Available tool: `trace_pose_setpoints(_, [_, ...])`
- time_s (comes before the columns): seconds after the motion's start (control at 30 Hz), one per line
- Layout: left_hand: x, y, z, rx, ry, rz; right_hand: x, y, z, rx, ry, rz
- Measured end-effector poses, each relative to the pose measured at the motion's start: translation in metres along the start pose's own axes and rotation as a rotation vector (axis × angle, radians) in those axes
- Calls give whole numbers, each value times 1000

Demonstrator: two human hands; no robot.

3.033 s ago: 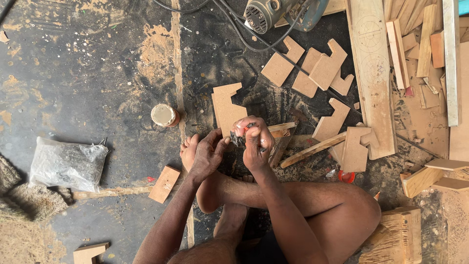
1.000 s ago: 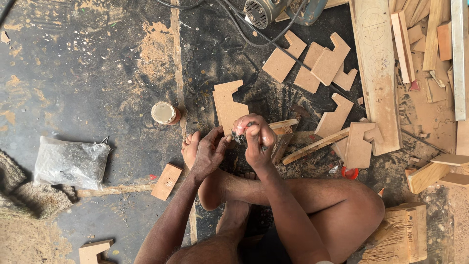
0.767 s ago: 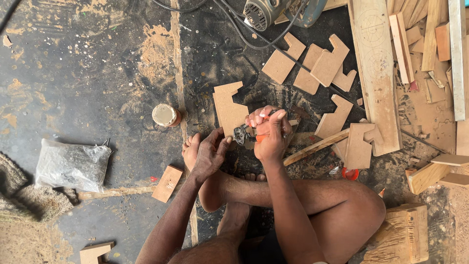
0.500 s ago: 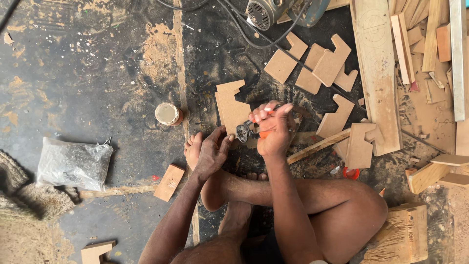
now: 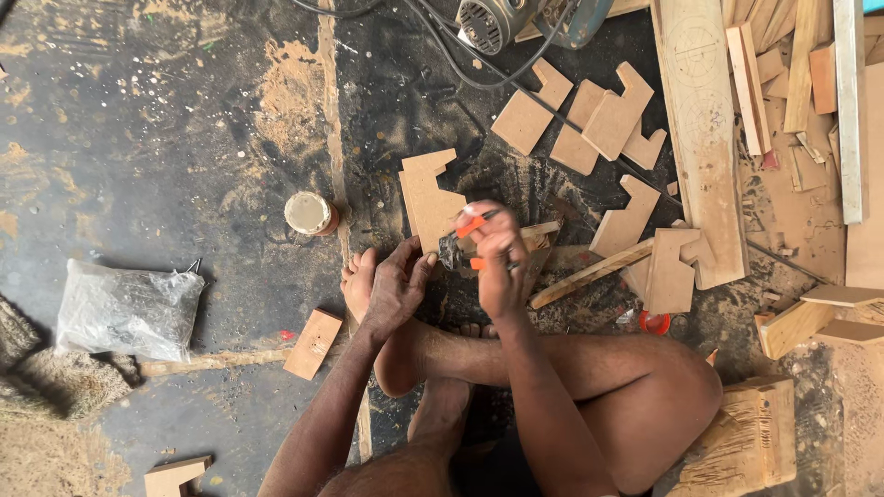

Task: The person sits on the floor and assembles small wooden pieces by nailing them together. They use a hammer to drive nails into the wood and pliers to trim the nail heads flush with the surface.

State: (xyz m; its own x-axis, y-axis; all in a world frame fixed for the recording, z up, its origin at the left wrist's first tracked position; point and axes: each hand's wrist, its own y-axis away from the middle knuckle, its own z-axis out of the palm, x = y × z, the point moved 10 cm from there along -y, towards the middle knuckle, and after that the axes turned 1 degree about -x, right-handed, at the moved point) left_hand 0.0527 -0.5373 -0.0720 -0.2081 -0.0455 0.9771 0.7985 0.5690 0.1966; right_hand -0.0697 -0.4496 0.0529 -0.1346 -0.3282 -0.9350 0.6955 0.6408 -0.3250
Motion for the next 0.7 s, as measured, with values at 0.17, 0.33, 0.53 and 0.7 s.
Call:
trace_pose_setpoints(0.17, [1,1,6,-10,-17,-25,5,17,28,-178,57,-151])
trace_pose_setpoints(0.33, [-2,1,7,-6,-130,-98,18,11,7,-57,99,-100])
trace_pose_setpoints(0.53, [1,1,6,-18,-66,-68,36,-7,-33,195,-455,167])
trace_pose_setpoints(0.7, [-2,-3,5,-23,3,-35,54,-7,-44,324,-692,273])
